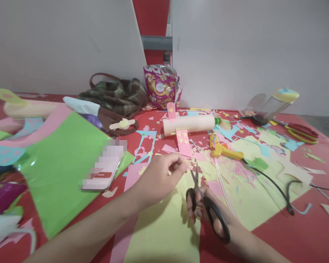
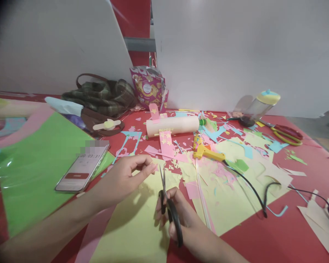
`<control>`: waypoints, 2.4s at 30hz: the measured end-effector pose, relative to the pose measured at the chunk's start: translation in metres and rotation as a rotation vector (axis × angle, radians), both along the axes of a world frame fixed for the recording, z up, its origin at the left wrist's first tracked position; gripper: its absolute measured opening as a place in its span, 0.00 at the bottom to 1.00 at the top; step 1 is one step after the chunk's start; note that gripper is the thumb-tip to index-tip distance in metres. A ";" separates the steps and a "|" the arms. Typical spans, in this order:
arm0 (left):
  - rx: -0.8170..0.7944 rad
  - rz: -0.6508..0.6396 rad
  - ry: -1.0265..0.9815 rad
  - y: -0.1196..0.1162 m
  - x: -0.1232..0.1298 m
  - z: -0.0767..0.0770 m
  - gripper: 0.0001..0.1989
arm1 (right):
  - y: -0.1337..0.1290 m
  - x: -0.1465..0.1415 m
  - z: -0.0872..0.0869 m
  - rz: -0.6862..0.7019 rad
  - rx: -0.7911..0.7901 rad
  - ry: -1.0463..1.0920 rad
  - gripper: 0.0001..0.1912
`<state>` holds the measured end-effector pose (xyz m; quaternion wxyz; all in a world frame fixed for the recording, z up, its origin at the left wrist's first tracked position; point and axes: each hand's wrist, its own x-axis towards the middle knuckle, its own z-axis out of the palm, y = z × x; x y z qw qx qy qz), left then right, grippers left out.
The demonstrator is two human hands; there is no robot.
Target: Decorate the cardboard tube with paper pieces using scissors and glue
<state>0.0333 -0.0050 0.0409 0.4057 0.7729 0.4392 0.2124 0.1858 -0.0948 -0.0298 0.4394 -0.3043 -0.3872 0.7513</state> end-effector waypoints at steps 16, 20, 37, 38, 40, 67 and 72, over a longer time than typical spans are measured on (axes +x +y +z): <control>0.027 -0.074 0.067 -0.005 0.002 -0.002 0.13 | 0.000 -0.001 -0.001 0.010 0.086 -0.047 0.25; 0.052 -0.088 0.085 -0.005 0.003 -0.001 0.13 | 0.000 -0.001 0.000 -0.005 0.083 -0.062 0.25; 0.056 -0.100 0.104 -0.006 0.002 -0.001 0.13 | 0.001 0.000 0.002 -0.002 0.069 -0.042 0.25; 0.054 -0.100 0.103 -0.006 0.002 -0.001 0.13 | 0.001 0.000 0.002 -0.004 0.065 -0.043 0.25; 0.052 -0.101 0.102 -0.005 0.002 -0.001 0.12 | 0.001 -0.001 0.002 -0.008 0.057 -0.046 0.25; 0.069 -0.091 0.113 -0.001 -0.001 0.002 0.14 | 0.002 -0.001 0.005 -0.029 0.041 -0.113 0.23; 0.030 -0.091 0.095 0.000 -0.002 0.001 0.13 | 0.001 -0.001 0.002 -0.029 0.019 -0.071 0.22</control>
